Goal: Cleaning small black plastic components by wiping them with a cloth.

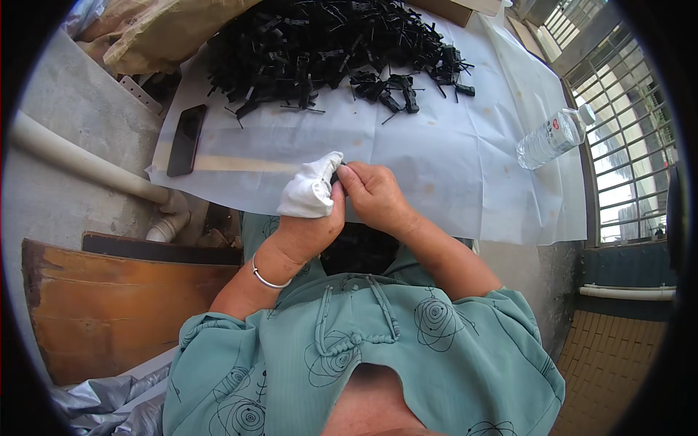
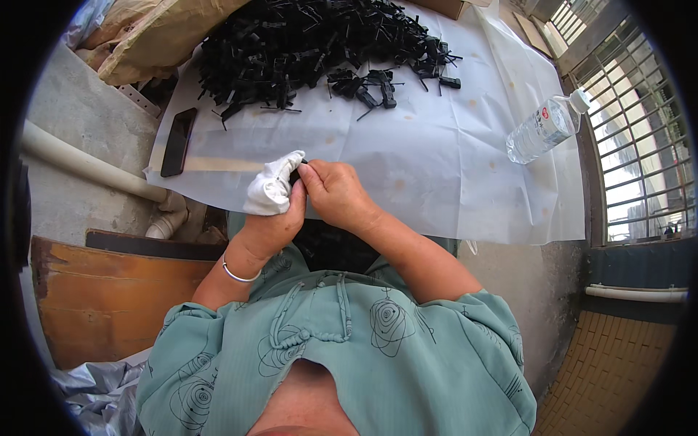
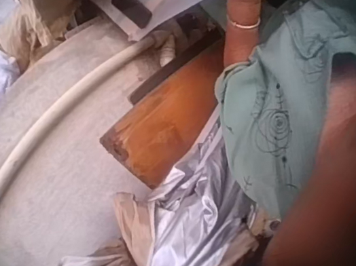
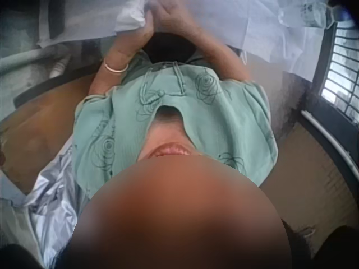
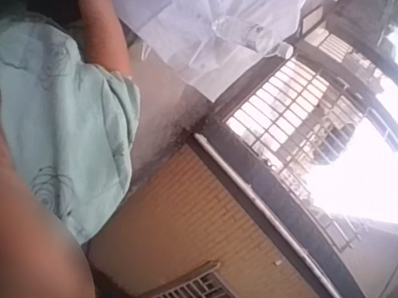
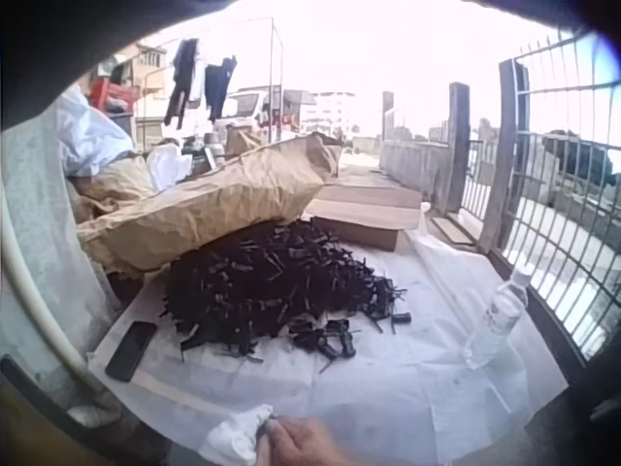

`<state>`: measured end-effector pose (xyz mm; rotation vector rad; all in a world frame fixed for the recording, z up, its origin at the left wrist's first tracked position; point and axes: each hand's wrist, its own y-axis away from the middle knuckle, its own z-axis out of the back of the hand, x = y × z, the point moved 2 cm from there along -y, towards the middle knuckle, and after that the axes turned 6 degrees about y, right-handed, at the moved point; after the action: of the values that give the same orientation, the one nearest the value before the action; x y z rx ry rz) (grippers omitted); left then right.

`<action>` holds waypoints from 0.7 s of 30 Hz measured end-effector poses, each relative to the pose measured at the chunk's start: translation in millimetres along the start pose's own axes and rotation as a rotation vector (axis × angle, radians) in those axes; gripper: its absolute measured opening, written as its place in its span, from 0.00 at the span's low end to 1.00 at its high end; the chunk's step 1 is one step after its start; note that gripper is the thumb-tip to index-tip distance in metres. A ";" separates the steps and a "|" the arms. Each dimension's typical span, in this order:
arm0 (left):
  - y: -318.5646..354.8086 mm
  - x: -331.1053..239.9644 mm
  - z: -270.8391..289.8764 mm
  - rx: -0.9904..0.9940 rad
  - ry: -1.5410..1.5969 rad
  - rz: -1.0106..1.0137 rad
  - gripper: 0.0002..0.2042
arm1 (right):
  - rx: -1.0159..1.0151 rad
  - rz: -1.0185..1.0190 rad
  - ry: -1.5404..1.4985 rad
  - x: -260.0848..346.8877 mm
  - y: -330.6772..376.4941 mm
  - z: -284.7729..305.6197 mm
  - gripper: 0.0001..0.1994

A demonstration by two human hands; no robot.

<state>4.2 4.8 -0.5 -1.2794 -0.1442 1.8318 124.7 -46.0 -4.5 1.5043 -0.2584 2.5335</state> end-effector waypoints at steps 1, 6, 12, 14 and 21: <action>-0.5 0.2 -1.0 0.000 0.001 -0.001 0.14 | -0.001 -0.001 0.001 -3.1 -0.5 -0.3 0.13; -3.6 11.0 -2.9 -0.004 0.519 0.269 0.16 | 0.018 0.134 0.035 5.0 -2.9 28.6 0.12; -5.2 8.7 5.7 0.056 0.902 0.574 0.14 | 0.132 0.183 0.227 -1.8 3.0 33.9 0.08; -6.2 6.0 4.2 0.070 0.761 0.503 0.14 | 0.037 0.237 0.095 -2.9 5.1 33.6 0.09; -7.4 -5.8 7.0 0.285 0.917 0.535 0.15 | 0.047 0.104 -0.082 2.5 -1.0 28.5 0.06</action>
<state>3.4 7.9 10.8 -1.9172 0.9945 1.4012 147.9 -51.8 11.2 1.6558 -0.2981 2.5774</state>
